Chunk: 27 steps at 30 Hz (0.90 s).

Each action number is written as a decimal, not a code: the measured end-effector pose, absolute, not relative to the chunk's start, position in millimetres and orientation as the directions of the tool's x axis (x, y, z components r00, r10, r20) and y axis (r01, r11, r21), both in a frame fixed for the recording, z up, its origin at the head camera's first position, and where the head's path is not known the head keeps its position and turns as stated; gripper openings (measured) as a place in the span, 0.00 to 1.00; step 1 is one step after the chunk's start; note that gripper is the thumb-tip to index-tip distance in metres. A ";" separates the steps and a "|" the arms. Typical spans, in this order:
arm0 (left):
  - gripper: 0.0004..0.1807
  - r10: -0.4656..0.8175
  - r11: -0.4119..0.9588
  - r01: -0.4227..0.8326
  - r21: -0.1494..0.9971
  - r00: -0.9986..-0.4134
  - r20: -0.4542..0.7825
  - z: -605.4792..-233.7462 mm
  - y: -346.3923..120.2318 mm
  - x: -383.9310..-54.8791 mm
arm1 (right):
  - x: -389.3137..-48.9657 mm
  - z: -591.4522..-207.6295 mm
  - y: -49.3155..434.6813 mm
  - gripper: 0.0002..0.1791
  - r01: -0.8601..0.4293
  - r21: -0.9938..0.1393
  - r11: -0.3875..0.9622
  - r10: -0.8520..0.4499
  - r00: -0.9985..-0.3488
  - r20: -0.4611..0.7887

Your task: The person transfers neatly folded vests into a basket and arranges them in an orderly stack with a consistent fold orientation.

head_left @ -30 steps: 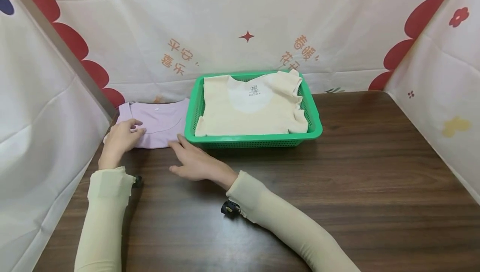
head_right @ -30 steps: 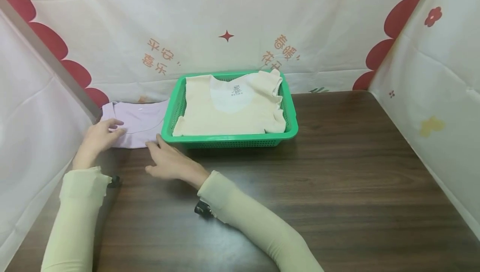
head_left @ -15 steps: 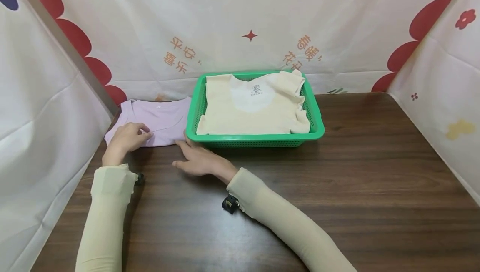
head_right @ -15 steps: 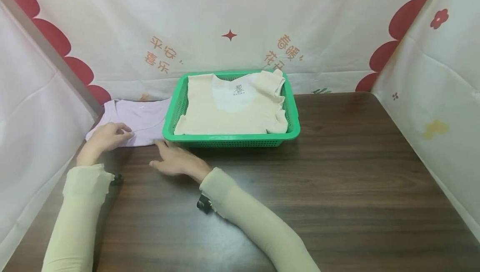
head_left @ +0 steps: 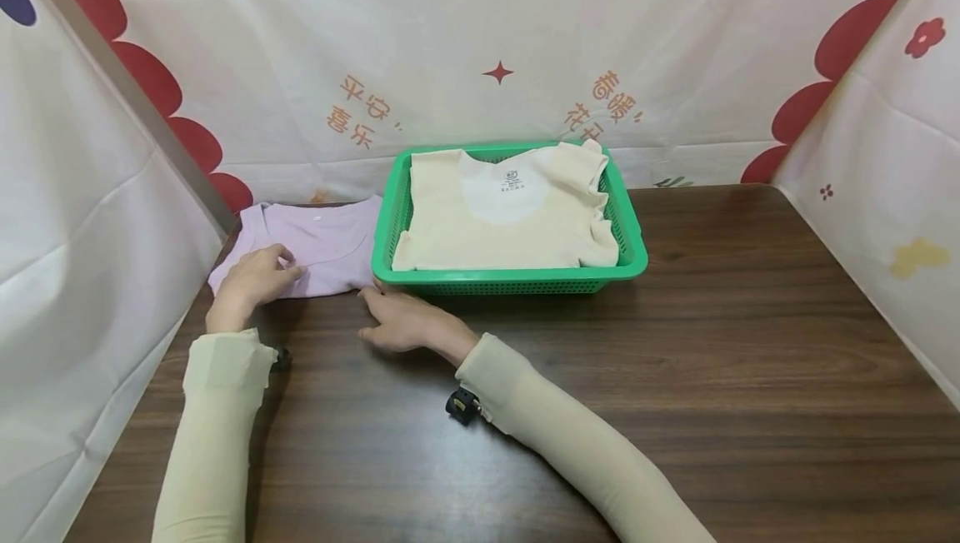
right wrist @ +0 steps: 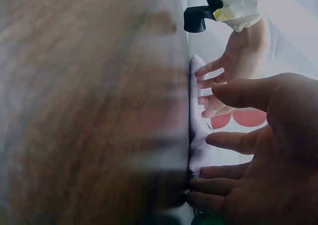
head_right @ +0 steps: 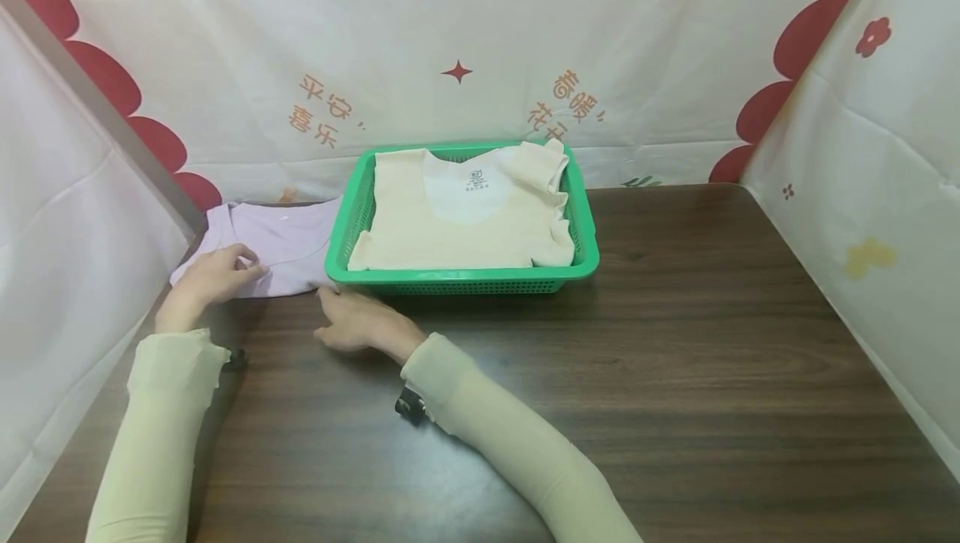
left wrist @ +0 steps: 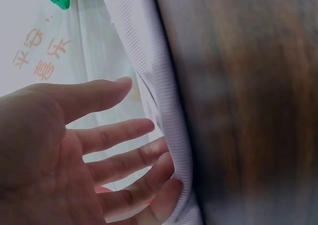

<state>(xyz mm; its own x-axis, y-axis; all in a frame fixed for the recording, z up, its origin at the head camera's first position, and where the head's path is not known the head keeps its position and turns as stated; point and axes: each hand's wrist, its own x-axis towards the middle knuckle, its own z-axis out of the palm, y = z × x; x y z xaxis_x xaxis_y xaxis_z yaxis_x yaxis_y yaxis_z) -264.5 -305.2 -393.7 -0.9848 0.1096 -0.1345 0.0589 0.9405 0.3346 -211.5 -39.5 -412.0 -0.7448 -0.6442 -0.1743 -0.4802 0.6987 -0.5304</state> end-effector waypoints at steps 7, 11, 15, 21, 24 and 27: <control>0.29 0.058 0.949 0.001 0.314 -0.983 -0.173 -389.1 -307.8 -260.7 | -208.9 -406.4 -39.4 0.34 -0.488 -0.514 0.706 -0.650 -0.735 -0.194; 0.32 0.011 0.952 -0.055 0.300 -0.977 -0.214 -384.6 -309.2 -258.1 | -204.5 -404.2 -41.0 0.33 -0.507 -0.476 0.719 -0.643 -0.745 -0.177; 0.34 -0.002 0.949 -0.072 0.307 -0.975 -0.223 -382.4 -310.6 -256.8 | -198.9 -402.2 -42.2 0.37 -0.485 -0.469 0.738 -0.621 -0.761 -0.190; 0.35 -0.022 0.942 -0.084 0.326 -0.981 -0.192 -382.5 -310.2 -256.0 | -193.4 -401.4 -44.3 0.36 -0.435 -0.487 0.757 -0.583 -0.786 -0.205; 0.35 -0.065 0.937 -0.112 0.332 -0.987 -0.150 -383.8 -310.1 -256.2 | -195.0 -403.0 -45.7 0.39 -0.422 -0.503 0.755 -0.579 -0.788 -0.208; 0.36 -0.104 0.926 -0.153 0.346 -0.982 -0.156 -384.7 -311.0 -255.8 | -198.7 -404.3 -46.3 0.41 -0.411 -0.531 0.741 -0.584 -0.785 -0.208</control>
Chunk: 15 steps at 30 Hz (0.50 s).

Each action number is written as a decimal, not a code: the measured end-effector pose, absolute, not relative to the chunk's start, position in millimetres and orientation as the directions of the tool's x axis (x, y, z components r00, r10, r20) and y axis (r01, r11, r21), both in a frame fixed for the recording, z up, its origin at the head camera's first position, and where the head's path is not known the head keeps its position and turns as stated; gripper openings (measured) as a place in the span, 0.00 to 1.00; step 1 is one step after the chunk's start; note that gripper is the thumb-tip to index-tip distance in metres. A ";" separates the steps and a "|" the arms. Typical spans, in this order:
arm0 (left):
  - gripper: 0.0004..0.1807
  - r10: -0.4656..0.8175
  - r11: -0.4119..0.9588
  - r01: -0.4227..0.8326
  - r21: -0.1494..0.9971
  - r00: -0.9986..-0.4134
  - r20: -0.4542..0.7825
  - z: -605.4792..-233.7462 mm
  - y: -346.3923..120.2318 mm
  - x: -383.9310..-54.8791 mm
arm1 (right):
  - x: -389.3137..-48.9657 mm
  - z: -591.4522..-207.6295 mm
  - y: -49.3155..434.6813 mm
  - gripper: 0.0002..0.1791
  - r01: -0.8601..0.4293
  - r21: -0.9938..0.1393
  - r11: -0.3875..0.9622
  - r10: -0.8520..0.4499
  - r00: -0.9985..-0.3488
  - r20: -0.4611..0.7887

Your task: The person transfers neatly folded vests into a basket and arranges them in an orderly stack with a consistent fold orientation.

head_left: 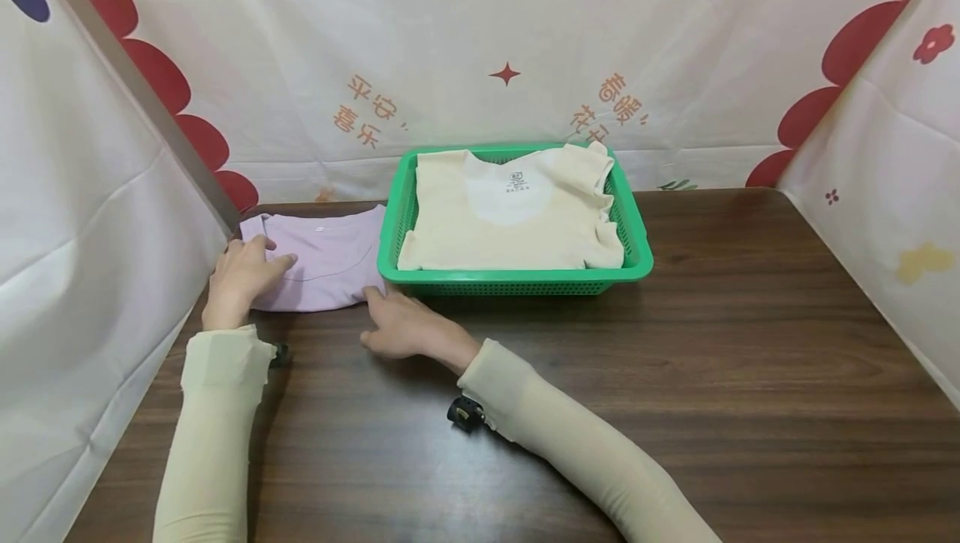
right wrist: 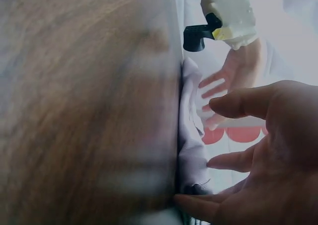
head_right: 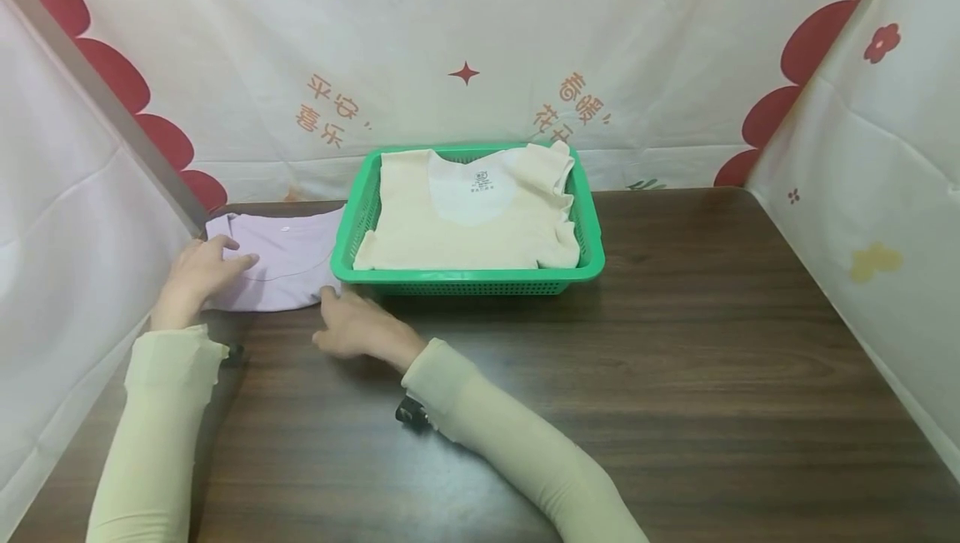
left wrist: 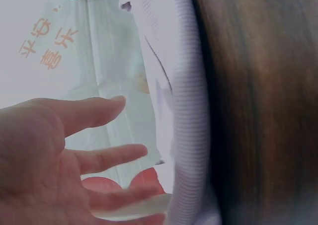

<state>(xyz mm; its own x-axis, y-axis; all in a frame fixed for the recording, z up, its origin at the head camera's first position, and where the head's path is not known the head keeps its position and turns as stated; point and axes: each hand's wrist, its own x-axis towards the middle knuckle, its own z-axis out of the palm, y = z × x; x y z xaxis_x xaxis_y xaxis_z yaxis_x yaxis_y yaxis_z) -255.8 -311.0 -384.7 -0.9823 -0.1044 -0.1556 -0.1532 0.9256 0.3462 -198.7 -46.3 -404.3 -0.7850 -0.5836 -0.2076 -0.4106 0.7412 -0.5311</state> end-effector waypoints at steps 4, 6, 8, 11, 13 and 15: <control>0.39 -0.108 0.921 -0.179 0.347 -0.970 -0.216 -385.4 -313.0 -255.1 | -203.0 -405.7 -45.7 0.42 -0.382 -0.576 0.723 -0.582 -0.785 -0.210; 0.40 -0.099 0.924 -0.177 0.340 -0.967 -0.234 -385.8 -314.3 -255.4 | -204.0 -405.7 -45.7 0.44 -0.363 -0.590 0.721 -0.577 -0.787 -0.220; 0.41 -0.089 0.930 -0.167 0.328 -0.967 -0.240 -386.4 -315.1 -256.0 | -204.9 -405.9 -45.9 0.44 -0.360 -0.594 0.720 -0.578 -0.785 -0.225; 0.42 -0.084 0.935 -0.163 0.315 -0.965 -0.250 -387.3 -315.9 -256.9 | -204.6 -405.8 -45.7 0.43 -0.389 -0.563 0.730 -0.584 -0.782 -0.218; 0.42 -0.083 0.937 -0.163 0.309 -0.963 -0.257 -387.5 -316.4 -257.0 | -203.4 -405.7 -45.1 0.39 -0.426 -0.514 0.745 -0.588 -0.783 -0.203; 0.42 -0.087 0.935 -0.169 0.312 -0.962 -0.260 -387.4 -317.1 -256.8 | -201.7 -405.2 -44.0 0.34 -0.459 -0.463 0.758 -0.590 -0.786 -0.186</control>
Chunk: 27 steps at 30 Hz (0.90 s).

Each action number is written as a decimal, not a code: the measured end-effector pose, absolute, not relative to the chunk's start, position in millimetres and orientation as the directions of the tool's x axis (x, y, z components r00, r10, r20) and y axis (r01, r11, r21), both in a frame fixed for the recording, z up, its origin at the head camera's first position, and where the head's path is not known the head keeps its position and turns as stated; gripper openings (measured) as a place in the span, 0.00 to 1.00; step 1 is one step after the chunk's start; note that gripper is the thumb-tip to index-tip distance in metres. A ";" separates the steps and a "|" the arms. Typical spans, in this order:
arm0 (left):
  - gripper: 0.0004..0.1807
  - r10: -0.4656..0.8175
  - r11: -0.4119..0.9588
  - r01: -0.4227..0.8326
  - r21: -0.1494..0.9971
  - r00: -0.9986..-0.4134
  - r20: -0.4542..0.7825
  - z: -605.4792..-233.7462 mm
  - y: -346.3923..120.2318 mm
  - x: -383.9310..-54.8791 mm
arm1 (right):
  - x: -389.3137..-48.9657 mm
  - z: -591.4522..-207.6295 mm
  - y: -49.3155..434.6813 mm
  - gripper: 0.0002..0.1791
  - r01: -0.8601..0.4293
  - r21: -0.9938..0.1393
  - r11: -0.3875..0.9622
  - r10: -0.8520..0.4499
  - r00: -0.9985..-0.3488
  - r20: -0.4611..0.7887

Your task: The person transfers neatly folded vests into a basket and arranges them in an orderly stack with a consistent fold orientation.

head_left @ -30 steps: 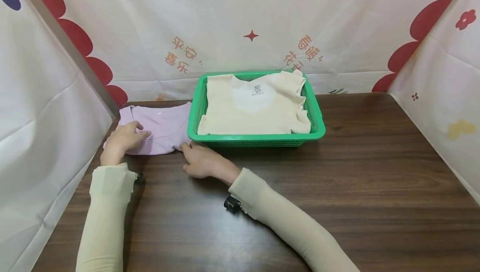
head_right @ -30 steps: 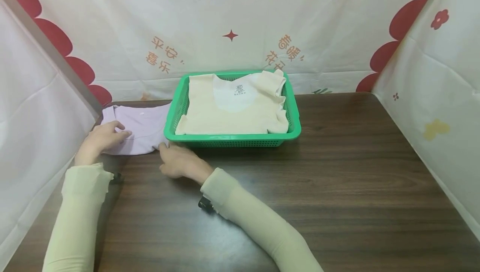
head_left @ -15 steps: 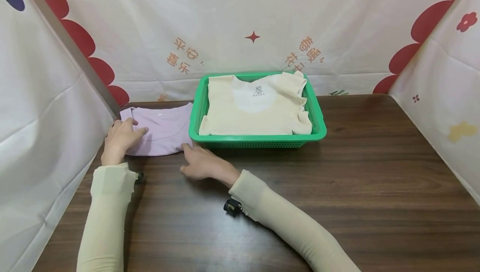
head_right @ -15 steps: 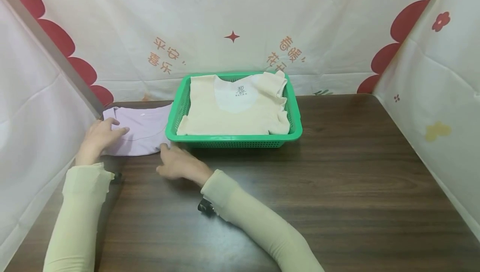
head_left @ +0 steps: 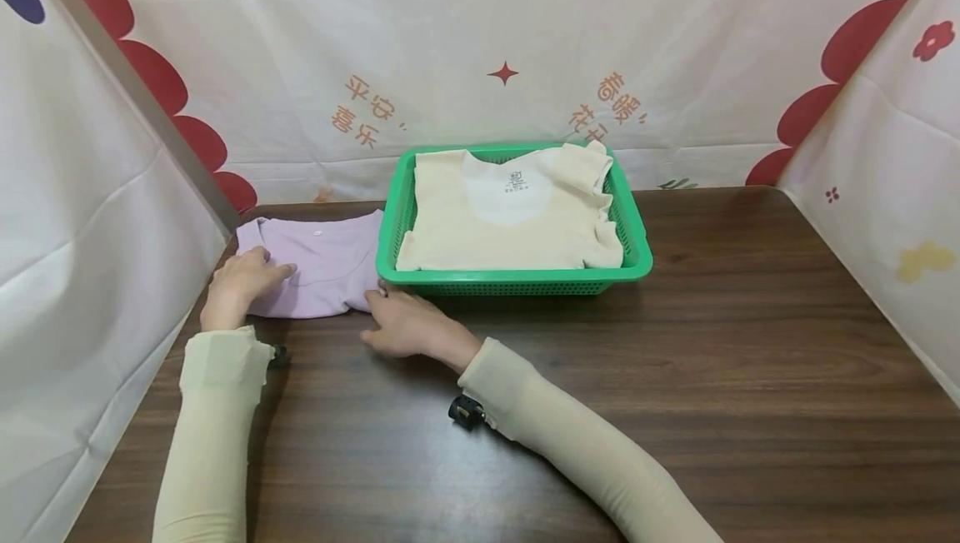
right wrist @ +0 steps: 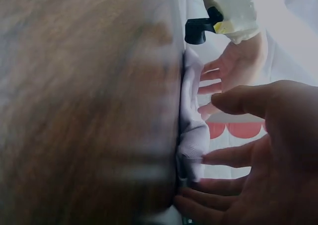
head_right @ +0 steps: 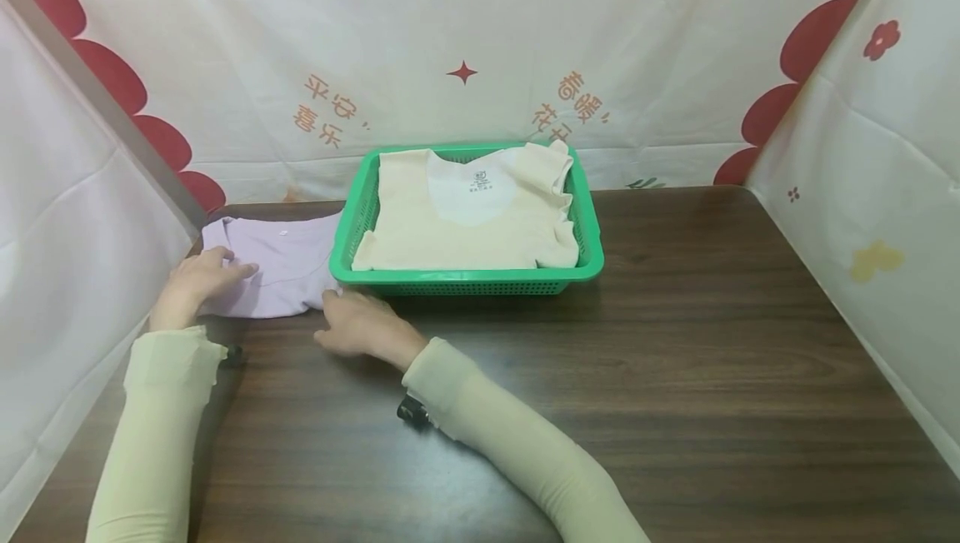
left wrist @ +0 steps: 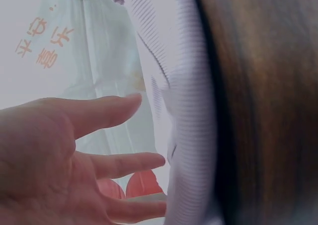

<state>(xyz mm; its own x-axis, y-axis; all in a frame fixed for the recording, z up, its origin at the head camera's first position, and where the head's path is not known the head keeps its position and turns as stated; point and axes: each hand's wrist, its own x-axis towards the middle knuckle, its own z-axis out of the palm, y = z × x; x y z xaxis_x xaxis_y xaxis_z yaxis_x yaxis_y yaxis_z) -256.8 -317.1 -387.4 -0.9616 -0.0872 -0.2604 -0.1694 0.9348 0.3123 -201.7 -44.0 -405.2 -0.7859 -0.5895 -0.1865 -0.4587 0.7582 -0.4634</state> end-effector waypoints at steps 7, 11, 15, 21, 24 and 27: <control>0.42 -0.120 0.917 -0.207 0.341 -0.958 -0.260 -385.2 -319.8 -252.2 | -196.4 -400.5 -40.8 0.21 -0.504 -0.374 0.778 -0.594 -0.785 -0.178; 0.43 -0.136 0.911 -0.231 0.341 -0.950 -0.281 -384.5 -320.8 -250.6 | -194.0 -400.7 -42.2 0.31 -0.481 -0.382 0.789 -0.578 -0.792 -0.197; 0.43 -0.130 0.908 -0.240 0.344 -0.940 -0.314 -384.3 -321.1 -250.0 | -193.3 -403.6 -44.3 0.39 -0.456 -0.407 0.792 -0.570 -0.791 -0.222; 0.42 -0.129 0.912 -0.235 0.337 -0.942 -0.309 -385.3 -322.8 -249.7 | -195.0 -406.8 -45.2 0.38 -0.489 -0.377 0.786 -0.588 -0.780 -0.215; 0.41 -0.136 0.924 -0.224 0.310 -0.949 -0.283 -385.1 -324.9 -249.7 | -195.9 -405.6 -43.8 0.33 -0.528 -0.360 0.769 -0.612 -0.769 -0.181; 0.41 -0.139 0.936 -0.210 0.281 -0.957 -0.253 -383.6 -327.3 -249.8 | -196.8 -404.1 -43.0 0.26 -0.555 -0.349 0.755 -0.629 -0.764 -0.145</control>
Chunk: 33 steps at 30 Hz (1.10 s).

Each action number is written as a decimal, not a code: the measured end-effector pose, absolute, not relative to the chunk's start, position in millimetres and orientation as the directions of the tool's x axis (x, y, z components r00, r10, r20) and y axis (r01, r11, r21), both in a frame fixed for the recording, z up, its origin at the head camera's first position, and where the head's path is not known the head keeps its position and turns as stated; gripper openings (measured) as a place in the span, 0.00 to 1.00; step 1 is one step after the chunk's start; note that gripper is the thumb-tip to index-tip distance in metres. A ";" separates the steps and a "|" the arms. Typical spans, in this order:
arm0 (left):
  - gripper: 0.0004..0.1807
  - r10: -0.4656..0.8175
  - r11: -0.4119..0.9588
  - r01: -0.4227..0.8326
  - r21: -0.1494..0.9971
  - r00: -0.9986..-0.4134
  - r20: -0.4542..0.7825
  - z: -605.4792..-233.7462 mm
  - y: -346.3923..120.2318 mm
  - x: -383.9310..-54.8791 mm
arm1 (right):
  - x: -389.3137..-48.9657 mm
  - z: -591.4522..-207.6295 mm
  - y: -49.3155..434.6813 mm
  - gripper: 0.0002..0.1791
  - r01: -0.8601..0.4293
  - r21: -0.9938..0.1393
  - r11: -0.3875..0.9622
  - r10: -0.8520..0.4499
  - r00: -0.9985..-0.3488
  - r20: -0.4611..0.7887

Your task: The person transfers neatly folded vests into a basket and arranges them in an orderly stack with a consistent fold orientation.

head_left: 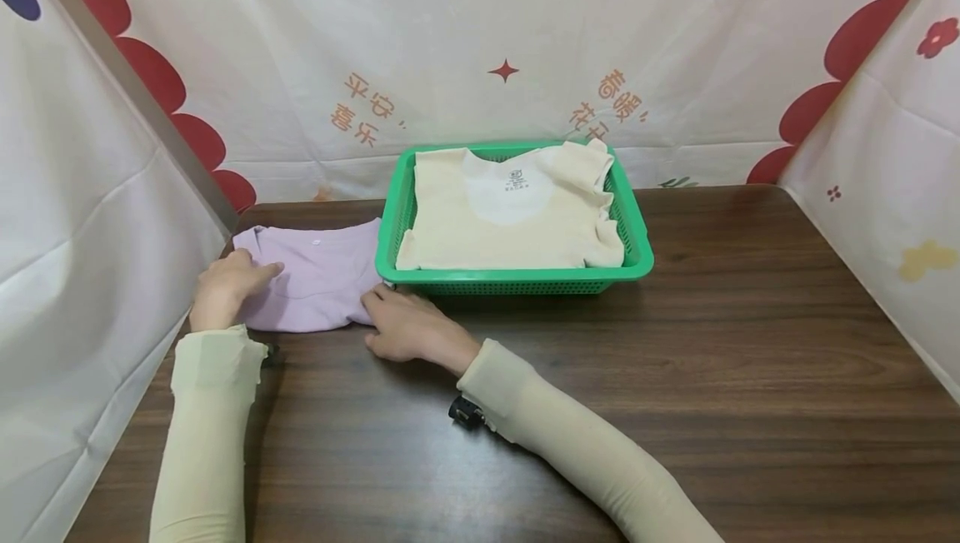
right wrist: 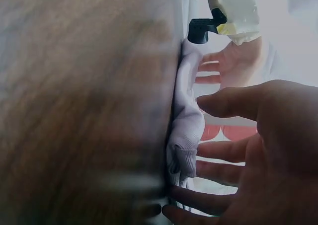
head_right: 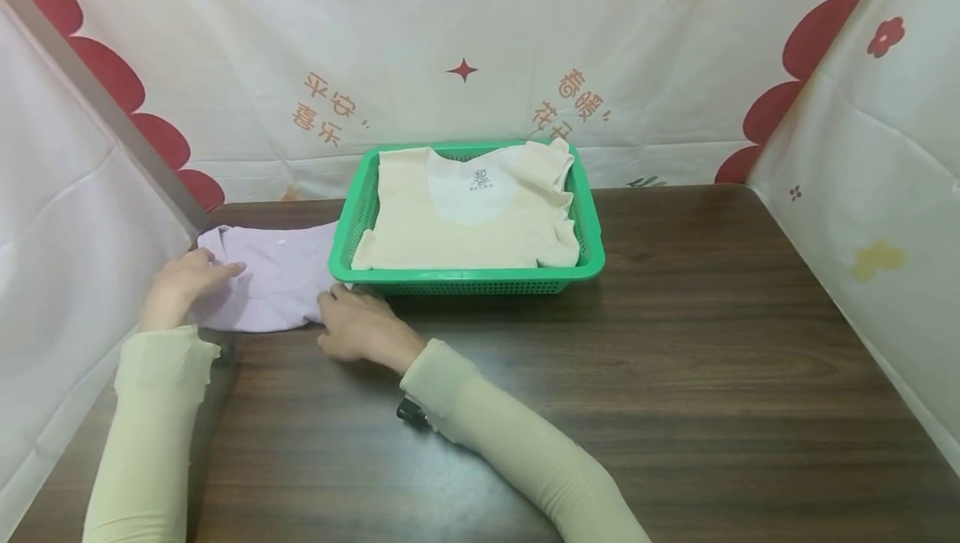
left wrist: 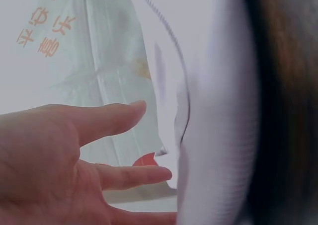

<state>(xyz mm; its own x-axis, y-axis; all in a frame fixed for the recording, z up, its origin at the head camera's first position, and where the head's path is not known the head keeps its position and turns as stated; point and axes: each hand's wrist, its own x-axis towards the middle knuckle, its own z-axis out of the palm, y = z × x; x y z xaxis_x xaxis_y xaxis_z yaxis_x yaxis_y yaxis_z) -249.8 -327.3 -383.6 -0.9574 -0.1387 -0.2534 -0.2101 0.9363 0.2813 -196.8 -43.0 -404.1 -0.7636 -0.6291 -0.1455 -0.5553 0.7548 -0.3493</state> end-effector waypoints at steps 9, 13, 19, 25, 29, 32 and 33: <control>0.42 -0.165 0.928 -0.234 0.290 -0.956 -0.242 -377.3 -340.9 -242.9 | -200.0 -404.3 -51.3 0.29 -0.403 -0.562 0.723 -0.538 -0.838 -0.091; 0.41 -0.180 0.924 -0.253 0.287 -0.949 -0.258 -375.9 -341.8 -241.4 | -199.9 -404.8 -56.0 0.37 -0.243 -0.711 0.660 -0.469 -0.873 -0.137; 0.40 -0.205 0.915 -0.285 0.287 -0.938 -0.278 -379.2 -344.0 -241.1 | -198.8 -409.5 -60.0 0.37 -0.091 -0.823 0.561 -0.373 -0.915 -0.152; 0.34 -0.213 0.907 -0.293 0.303 -0.939 -0.270 -384.5 -347.5 -241.8 | -199.0 -413.1 -61.7 0.33 0.025 -0.883 0.468 -0.292 -0.939 -0.181; 0.34 -0.201 0.909 -0.286 0.304 -0.938 -0.281 -385.5 -349.0 -243.4 | -198.4 -414.7 -61.5 0.32 0.032 -0.890 0.455 -0.283 -0.942 -0.179; 0.33 -0.194 0.911 -0.280 0.304 -0.939 -0.282 -385.3 -349.3 -244.8 | -198.8 -415.4 -60.2 0.30 0.034 -0.900 0.434 -0.282 -0.944 -0.172; 0.32 -0.190 0.913 -0.273 0.303 -0.942 -0.277 -385.3 -349.2 -245.0 | -199.0 -415.7 -59.7 0.29 0.037 -0.904 0.426 -0.282 -0.944 -0.171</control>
<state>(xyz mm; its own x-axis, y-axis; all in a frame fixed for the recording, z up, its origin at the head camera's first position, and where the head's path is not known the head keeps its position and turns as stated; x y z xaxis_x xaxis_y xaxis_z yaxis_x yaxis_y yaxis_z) -245.0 -349.2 -385.3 -0.9419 -0.1901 -0.2770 -0.2734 0.9129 0.3031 -199.0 -59.7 -415.7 -0.9441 -0.2818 -0.1711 0.0365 0.4263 -0.9038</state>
